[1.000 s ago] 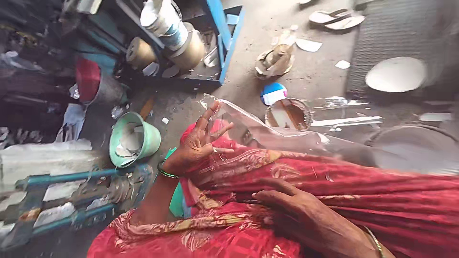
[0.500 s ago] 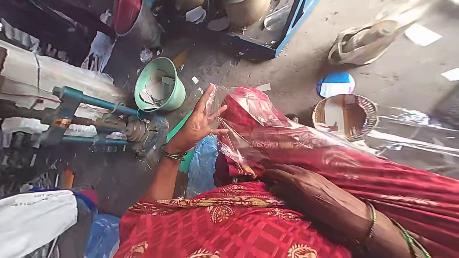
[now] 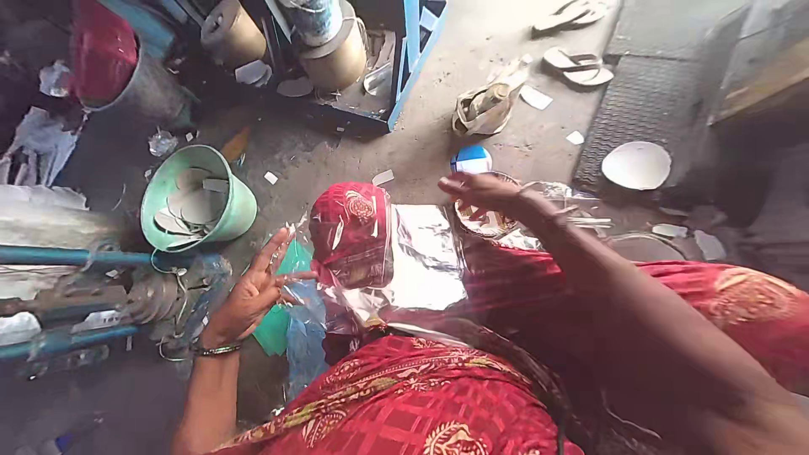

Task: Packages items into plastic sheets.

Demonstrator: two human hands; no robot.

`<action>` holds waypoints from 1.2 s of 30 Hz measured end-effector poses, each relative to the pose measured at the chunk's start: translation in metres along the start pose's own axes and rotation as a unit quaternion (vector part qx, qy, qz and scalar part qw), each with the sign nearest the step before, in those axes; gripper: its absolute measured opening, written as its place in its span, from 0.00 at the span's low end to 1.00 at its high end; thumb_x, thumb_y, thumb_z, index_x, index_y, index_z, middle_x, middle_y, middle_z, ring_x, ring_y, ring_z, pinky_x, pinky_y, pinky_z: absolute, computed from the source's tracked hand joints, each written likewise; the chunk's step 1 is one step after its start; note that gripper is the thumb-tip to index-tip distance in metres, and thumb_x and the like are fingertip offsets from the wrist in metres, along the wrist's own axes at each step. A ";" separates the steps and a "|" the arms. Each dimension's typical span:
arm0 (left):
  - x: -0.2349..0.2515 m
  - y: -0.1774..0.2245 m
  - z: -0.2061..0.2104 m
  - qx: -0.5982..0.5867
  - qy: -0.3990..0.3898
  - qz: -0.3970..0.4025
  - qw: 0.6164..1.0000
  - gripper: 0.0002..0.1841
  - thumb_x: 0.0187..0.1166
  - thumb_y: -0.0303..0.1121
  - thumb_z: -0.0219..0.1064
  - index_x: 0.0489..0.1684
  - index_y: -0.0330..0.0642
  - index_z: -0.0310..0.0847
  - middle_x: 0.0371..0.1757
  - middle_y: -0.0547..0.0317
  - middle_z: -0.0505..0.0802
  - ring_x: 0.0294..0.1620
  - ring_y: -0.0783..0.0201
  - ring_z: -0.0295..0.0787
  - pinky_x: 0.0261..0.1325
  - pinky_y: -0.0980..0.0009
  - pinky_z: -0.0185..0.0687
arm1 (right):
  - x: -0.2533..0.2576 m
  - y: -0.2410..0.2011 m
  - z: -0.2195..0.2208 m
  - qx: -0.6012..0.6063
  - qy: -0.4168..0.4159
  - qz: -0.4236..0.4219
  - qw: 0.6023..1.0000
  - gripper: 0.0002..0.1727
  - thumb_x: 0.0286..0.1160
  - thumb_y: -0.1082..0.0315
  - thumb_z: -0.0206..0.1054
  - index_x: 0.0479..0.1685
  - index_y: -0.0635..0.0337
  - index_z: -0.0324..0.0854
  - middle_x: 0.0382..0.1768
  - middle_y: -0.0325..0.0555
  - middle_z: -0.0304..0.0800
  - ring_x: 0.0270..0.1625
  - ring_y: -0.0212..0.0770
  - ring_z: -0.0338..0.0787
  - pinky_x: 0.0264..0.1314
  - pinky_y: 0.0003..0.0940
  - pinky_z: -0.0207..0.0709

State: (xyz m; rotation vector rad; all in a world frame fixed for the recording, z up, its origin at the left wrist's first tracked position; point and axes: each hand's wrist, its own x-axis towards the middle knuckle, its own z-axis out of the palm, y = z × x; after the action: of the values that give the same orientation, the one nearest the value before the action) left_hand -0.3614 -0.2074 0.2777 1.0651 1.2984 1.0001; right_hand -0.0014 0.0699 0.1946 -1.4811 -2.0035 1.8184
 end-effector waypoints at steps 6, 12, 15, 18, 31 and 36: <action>-0.011 -0.012 0.004 -0.006 0.027 -0.012 1.000 0.46 0.70 0.16 0.53 0.96 0.57 0.46 0.95 0.60 0.58 0.71 0.52 0.87 0.48 0.54 0.97 | 0.006 0.010 0.041 0.191 -0.076 -0.033 0.978 0.34 0.91 0.37 0.41 0.80 0.52 0.68 0.57 0.47 0.89 0.50 0.37 0.91 0.49 0.36 0.87; -0.008 -0.012 0.003 0.013 0.035 0.008 0.999 0.46 0.71 0.16 0.52 0.96 0.57 0.44 0.94 0.60 0.59 0.71 0.53 0.87 0.48 0.57 0.97 | -0.018 0.016 0.025 0.296 -0.093 -0.060 0.949 0.44 0.87 0.30 0.30 0.84 0.54 0.63 0.40 0.44 0.95 0.40 0.38 0.95 0.49 0.37 0.90; -0.009 -0.013 0.004 0.014 0.039 0.019 0.999 0.46 0.70 0.14 0.51 0.96 0.56 0.45 0.94 0.58 0.59 0.71 0.52 0.87 0.49 0.56 0.97 | -0.035 0.007 0.020 0.299 -0.110 -0.107 0.942 0.29 0.92 0.45 0.46 0.83 0.52 0.64 0.43 0.43 0.95 0.43 0.37 0.95 0.52 0.34 0.89; -0.008 -0.013 0.006 0.014 0.043 0.017 0.999 0.46 0.71 0.15 0.51 0.96 0.57 0.44 0.94 0.58 0.58 0.71 0.52 0.87 0.50 0.57 0.97 | -0.043 0.008 0.021 0.288 -0.125 -0.138 0.939 0.28 0.87 0.56 0.57 0.83 0.53 0.61 0.49 0.46 0.94 0.49 0.39 0.95 0.58 0.35 0.89; -0.014 -0.014 0.005 0.040 0.084 0.050 0.994 0.48 0.70 0.15 0.55 0.96 0.58 0.42 0.94 0.57 0.57 0.75 0.47 0.83 0.53 0.50 0.96 | -0.061 0.013 0.023 0.322 -0.086 -0.215 0.918 0.03 0.76 0.76 0.69 0.42 0.60 0.86 0.32 0.39 0.93 0.34 0.30 0.91 0.41 0.28 0.88; -0.017 -0.020 0.003 0.060 0.112 0.050 0.991 0.50 0.65 0.15 0.55 0.97 0.54 0.40 0.96 0.57 0.52 0.79 0.47 0.79 0.53 0.47 0.94 | -0.045 0.037 0.024 0.283 0.073 -0.177 0.940 0.03 0.76 0.74 0.69 0.44 0.60 0.84 0.33 0.36 0.91 0.33 0.28 0.89 0.39 0.26 0.87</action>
State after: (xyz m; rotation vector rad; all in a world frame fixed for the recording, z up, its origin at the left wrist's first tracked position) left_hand -0.3591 -0.2287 0.2622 1.1436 1.5155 1.1547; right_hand 0.0302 0.0170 0.1814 -0.9777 -1.3866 1.8390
